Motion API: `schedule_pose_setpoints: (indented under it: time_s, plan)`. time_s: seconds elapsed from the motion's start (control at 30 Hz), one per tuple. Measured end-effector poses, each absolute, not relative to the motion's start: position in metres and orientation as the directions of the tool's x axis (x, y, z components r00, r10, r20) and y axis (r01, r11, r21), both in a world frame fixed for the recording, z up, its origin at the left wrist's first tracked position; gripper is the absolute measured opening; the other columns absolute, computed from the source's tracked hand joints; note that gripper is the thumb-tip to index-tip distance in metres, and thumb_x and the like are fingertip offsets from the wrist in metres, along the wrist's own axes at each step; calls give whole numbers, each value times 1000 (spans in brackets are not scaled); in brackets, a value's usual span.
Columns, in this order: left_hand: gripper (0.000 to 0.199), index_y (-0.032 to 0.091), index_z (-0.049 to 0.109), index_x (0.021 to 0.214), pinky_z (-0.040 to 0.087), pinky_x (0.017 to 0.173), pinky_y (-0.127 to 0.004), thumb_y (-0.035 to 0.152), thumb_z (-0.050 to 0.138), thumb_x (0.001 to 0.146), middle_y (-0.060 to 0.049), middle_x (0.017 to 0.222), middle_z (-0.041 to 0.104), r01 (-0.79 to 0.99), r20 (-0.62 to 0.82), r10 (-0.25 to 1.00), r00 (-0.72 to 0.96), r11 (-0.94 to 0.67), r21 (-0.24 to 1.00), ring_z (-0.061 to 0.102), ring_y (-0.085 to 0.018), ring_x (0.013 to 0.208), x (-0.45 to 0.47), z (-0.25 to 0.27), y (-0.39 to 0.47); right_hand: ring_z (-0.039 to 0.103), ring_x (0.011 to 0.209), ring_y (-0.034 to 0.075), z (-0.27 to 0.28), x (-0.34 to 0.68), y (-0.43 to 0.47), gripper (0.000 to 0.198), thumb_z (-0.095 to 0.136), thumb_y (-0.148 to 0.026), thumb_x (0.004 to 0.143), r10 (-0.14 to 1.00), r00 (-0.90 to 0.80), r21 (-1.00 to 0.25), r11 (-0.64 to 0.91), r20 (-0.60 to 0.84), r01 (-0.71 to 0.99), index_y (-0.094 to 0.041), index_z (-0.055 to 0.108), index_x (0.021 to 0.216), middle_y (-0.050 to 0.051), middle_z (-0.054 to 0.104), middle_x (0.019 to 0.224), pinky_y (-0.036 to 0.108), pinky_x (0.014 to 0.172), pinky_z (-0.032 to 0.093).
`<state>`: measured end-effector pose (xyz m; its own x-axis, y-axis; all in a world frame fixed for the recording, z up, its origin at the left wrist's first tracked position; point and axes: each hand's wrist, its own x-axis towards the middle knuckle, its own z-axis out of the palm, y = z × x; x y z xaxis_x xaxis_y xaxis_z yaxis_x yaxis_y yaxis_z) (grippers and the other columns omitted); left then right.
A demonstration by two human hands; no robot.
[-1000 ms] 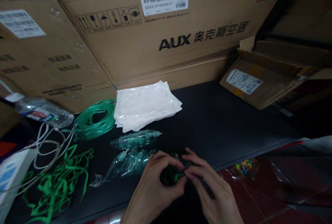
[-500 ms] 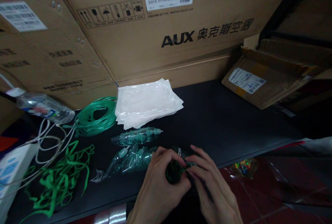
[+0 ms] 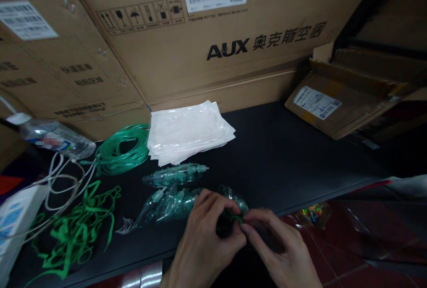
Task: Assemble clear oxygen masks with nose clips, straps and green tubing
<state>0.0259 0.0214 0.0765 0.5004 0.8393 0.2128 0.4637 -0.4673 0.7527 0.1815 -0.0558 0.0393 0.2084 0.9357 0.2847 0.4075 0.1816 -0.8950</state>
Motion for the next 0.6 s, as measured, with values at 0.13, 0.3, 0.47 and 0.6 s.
schedule_pose_setpoints:
  time_s: [0.13,0.3,0.47,0.6]
  plan:
    - [29,21,64,89,52,77,-37,-2,64,71,-1,86,71,489,167,821,546,-474,732,60,-23,89,25,77,20,76,78,15,40,182,-53,10,73,-20,93,939,202,-901,183,279,394,-27,72,99,-2,78,88,17,72,61]
    - [29,21,63,94,52,83,-40,-2,59,76,-3,92,71,506,180,792,584,-528,683,59,-24,93,24,75,19,76,85,15,40,182,-51,23,65,-12,96,901,141,-848,320,410,422,-28,71,111,1,76,100,19,80,62]
    - [24,21,65,95,53,81,-39,1,60,81,-3,92,70,488,181,789,587,-524,698,60,-24,93,28,78,17,75,80,13,38,177,-51,20,62,-11,96,865,218,-830,318,452,459,-27,66,106,-1,73,91,15,79,60]
    - [27,21,64,91,52,78,-37,0,60,75,-2,87,70,481,193,814,549,-496,723,61,-23,90,29,81,18,75,81,13,37,174,-53,18,59,-11,97,845,277,-827,289,457,483,-27,63,104,0,72,90,15,77,60]
